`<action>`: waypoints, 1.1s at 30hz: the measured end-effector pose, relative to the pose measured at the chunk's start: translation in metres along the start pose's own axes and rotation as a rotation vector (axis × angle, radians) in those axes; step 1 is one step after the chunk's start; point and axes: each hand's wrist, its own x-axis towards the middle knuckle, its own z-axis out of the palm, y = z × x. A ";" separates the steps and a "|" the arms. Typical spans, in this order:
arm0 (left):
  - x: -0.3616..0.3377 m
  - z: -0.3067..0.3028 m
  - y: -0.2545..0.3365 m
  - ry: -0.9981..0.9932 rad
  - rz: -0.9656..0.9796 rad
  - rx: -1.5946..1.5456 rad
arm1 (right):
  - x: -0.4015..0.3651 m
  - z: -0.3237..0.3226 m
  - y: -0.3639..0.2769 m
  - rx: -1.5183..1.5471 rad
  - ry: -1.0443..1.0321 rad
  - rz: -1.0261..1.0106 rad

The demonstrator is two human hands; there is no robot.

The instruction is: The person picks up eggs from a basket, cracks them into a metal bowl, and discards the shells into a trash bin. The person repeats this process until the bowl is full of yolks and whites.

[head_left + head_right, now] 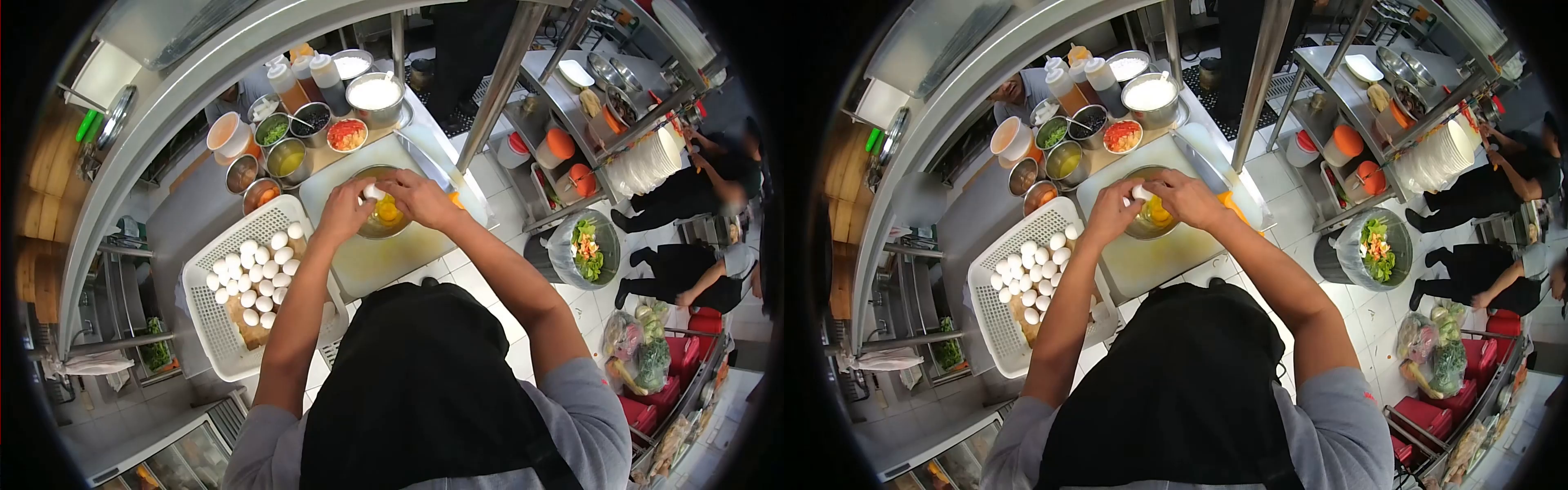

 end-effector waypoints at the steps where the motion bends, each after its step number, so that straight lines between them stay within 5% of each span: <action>1: 0.001 0.000 0.004 -0.002 0.001 0.001 | 0.003 -0.002 -0.003 -0.021 0.031 -0.020; 5: 0.014 -0.005 0.028 -0.074 -0.341 -0.435 | 0.007 -0.003 -0.007 0.125 0.152 0.024; 7: 0.020 -0.001 0.030 -0.084 -0.527 -0.659 | 0.000 -0.004 -0.003 0.463 0.049 0.434; 9: 0.025 0.012 -0.004 -0.070 -0.580 -0.801 | -0.016 0.015 0.023 1.087 0.190 0.636; 11: 0.029 0.005 -0.001 -0.092 -0.758 -1.020 | -0.038 -0.007 0.019 1.604 0.404 0.715; 13: 0.026 -0.001 -0.011 -0.157 -0.811 -1.193 | -0.075 -0.034 0.023 1.794 0.522 0.588; 17: 0.019 -0.010 0.004 -0.213 -0.701 -1.344 | -0.184 -0.131 0.058 1.338 0.787 0.549; 19: 0.019 -0.014 0.019 -0.248 -0.671 -1.331 | -0.227 -0.191 0.050 0.976 1.126 0.863; 21: 0.019 -0.008 0.042 -0.249 -0.514 -1.061 | -0.307 -0.203 0.097 -0.358 1.006 1.166; 22: 0.021 0.002 0.044 -0.266 -0.448 -0.933 | -0.292 -0.205 0.078 -0.283 1.104 1.128; 23: 0.021 0.014 0.044 -0.272 -0.399 -0.838 | -0.260 -0.204 0.051 -0.226 0.942 1.188; 25: 0.021 0.031 0.065 -0.272 -0.453 -0.941 | -0.217 -0.156 0.032 0.138 0.658 0.753; 27: 0.024 0.048 0.079 -0.302 -0.438 -0.958 | -0.142 -0.115 -0.023 0.501 0.356 0.693; 29: 0.027 0.054 0.092 -0.304 -0.449 -0.959 | -0.087 -0.093 -0.049 0.432 0.184 0.499; 33: 0.037 0.044 0.095 -0.281 -0.450 -0.715 | -0.056 -0.065 -0.020 0.424 0.132 0.451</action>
